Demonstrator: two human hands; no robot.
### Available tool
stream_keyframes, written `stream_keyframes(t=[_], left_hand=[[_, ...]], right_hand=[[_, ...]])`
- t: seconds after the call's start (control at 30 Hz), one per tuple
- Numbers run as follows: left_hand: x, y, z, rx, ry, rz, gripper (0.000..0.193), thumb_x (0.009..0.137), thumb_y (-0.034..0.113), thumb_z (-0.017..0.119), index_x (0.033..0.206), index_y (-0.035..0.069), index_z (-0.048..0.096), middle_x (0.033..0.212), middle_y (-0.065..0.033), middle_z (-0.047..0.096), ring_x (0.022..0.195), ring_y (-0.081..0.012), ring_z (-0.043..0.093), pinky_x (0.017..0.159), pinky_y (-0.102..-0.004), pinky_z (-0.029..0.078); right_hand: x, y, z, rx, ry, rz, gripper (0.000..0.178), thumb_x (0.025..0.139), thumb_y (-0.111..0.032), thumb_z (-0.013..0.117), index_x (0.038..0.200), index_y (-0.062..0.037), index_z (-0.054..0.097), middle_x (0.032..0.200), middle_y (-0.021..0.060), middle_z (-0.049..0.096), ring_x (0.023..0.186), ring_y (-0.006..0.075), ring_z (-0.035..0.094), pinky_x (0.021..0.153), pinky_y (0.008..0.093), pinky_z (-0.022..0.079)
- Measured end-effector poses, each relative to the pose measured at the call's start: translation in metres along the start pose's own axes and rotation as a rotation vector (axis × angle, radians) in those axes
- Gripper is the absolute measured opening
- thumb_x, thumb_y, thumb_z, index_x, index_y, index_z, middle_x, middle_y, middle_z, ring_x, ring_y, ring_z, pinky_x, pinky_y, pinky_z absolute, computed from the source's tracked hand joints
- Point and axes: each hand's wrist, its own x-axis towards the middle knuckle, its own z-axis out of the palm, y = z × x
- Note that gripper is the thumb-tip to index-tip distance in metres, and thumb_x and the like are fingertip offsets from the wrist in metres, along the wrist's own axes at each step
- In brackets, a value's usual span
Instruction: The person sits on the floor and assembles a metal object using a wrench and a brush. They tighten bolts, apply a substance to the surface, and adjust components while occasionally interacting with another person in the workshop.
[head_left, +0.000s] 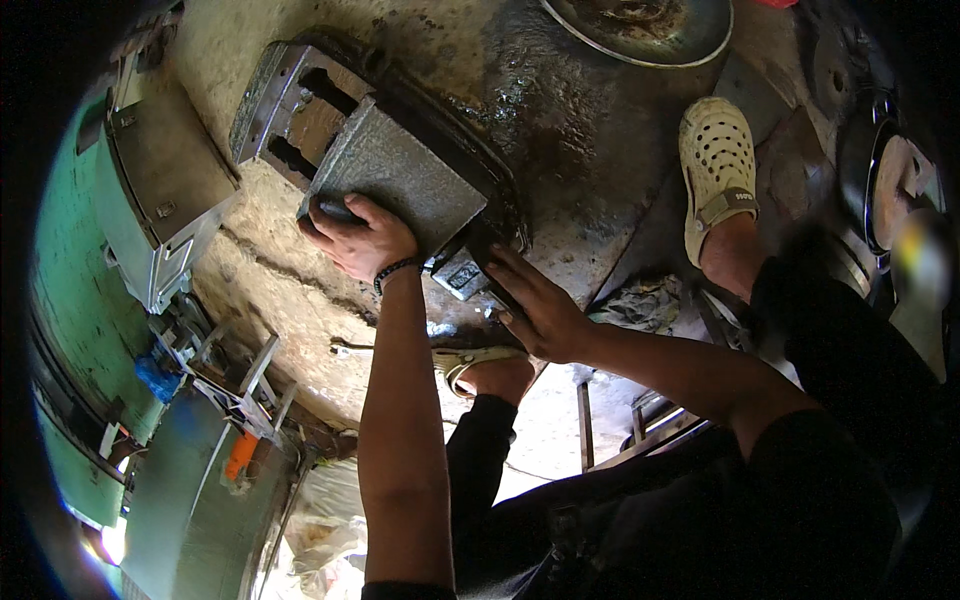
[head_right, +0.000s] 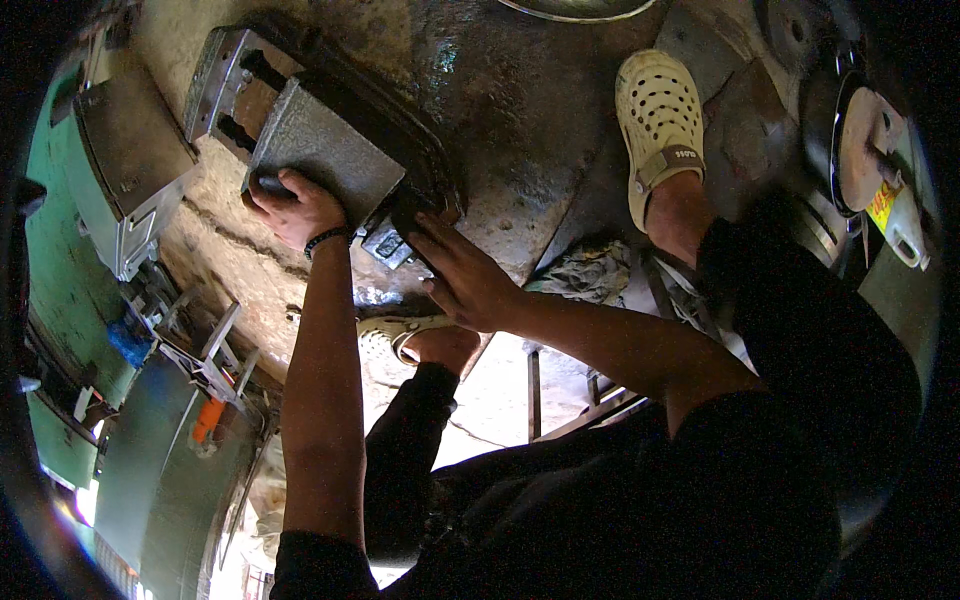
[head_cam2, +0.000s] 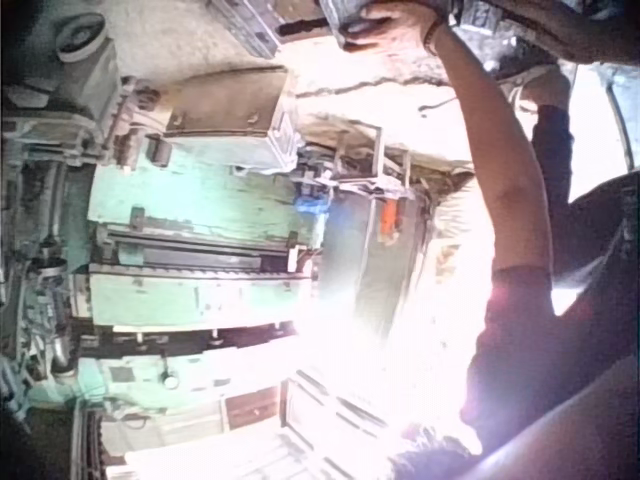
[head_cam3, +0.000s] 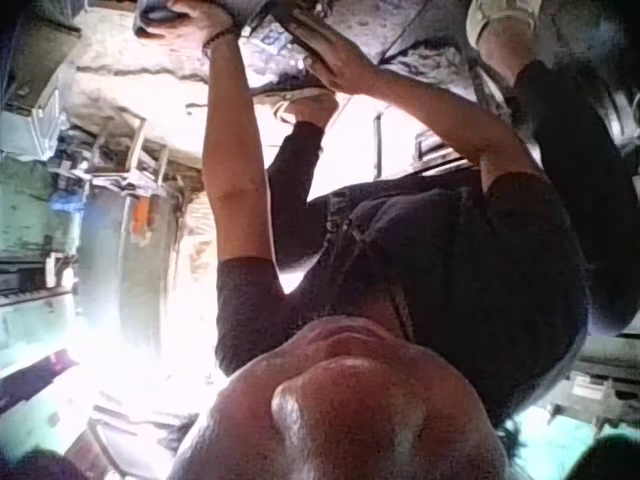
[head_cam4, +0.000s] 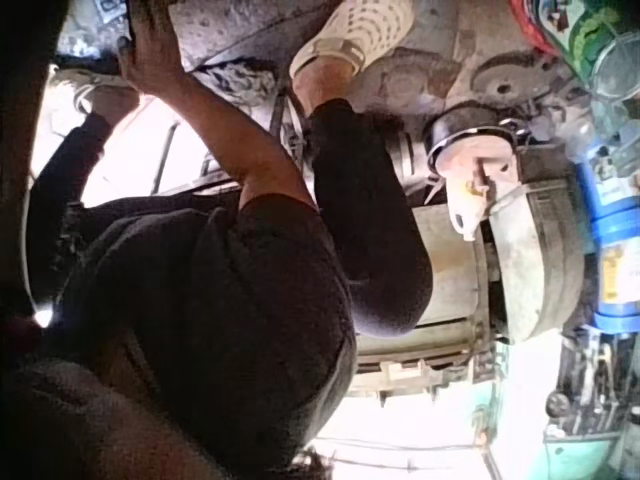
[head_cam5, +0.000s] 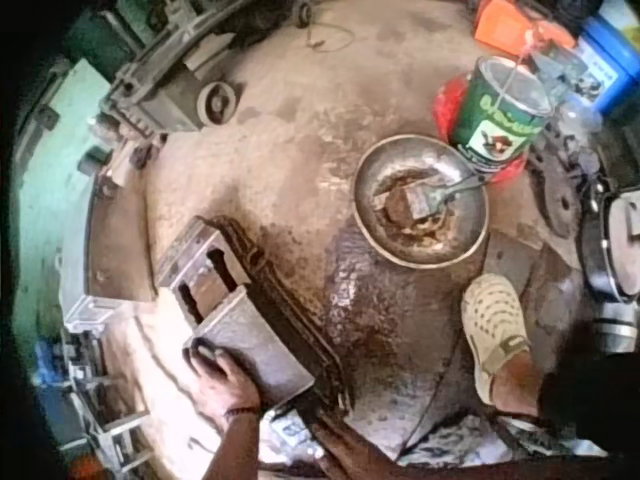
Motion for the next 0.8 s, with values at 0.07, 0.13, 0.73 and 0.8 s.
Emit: stream_keyframes(t=[0.07,0.13,0.73,0.8], left_hand=[[0.0,-0.001,0.002,-0.017,0.018,0.022,0.06,0.096,0.047,0.044,0.142,0.008,0.045,0.152,-0.0182,0.038,0.129,-0.0398,0.051,0.098,-0.055,0.045],[0.002,-0.004,0.001,-0.032,0.032,0.054,0.061,0.097,0.048,0.044,0.141,0.007,0.046,0.151,-0.0183,0.039,0.127,-0.0405,0.052,0.097,-0.0545,0.046],[0.003,-0.009,0.007,-0.07,0.027,0.108,0.061,0.097,0.049,0.042,0.138,0.004,0.047,0.143,-0.0218,0.043,0.12,-0.044,0.054,0.094,-0.0545,0.048],[0.004,-0.01,0.006,-0.067,0.009,0.087,0.061,0.097,0.049,0.042,0.139,0.004,0.046,0.143,-0.0216,0.043,0.12,-0.0438,0.054,0.094,-0.0544,0.048]], right_hand=[[-0.004,0.006,-0.006,0.047,-0.006,-0.021,0.063,0.091,-0.005,0.055,0.15,-0.0039,0.035,0.157,0.0289,0.026,0.142,0.0478,0.034,0.115,0.0504,0.036],[-0.005,0.009,-0.008,0.109,0.012,-0.03,0.058,0.091,-0.005,0.055,0.146,-0.0029,0.039,0.155,0.0288,0.03,0.141,0.0472,0.038,0.114,0.0498,0.037],[0.013,0.031,-0.008,0.163,-0.085,-0.067,0.069,0.093,-0.011,0.054,0.155,-0.0007,0.025,0.161,0.0277,0.019,0.15,0.0447,0.021,0.123,0.0477,0.022],[0.024,0.02,-0.008,0.208,-0.082,0.014,0.069,0.094,-0.012,0.053,0.155,0.0013,0.023,0.161,0.0284,0.02,0.149,0.0452,0.022,0.122,0.048,0.022]])
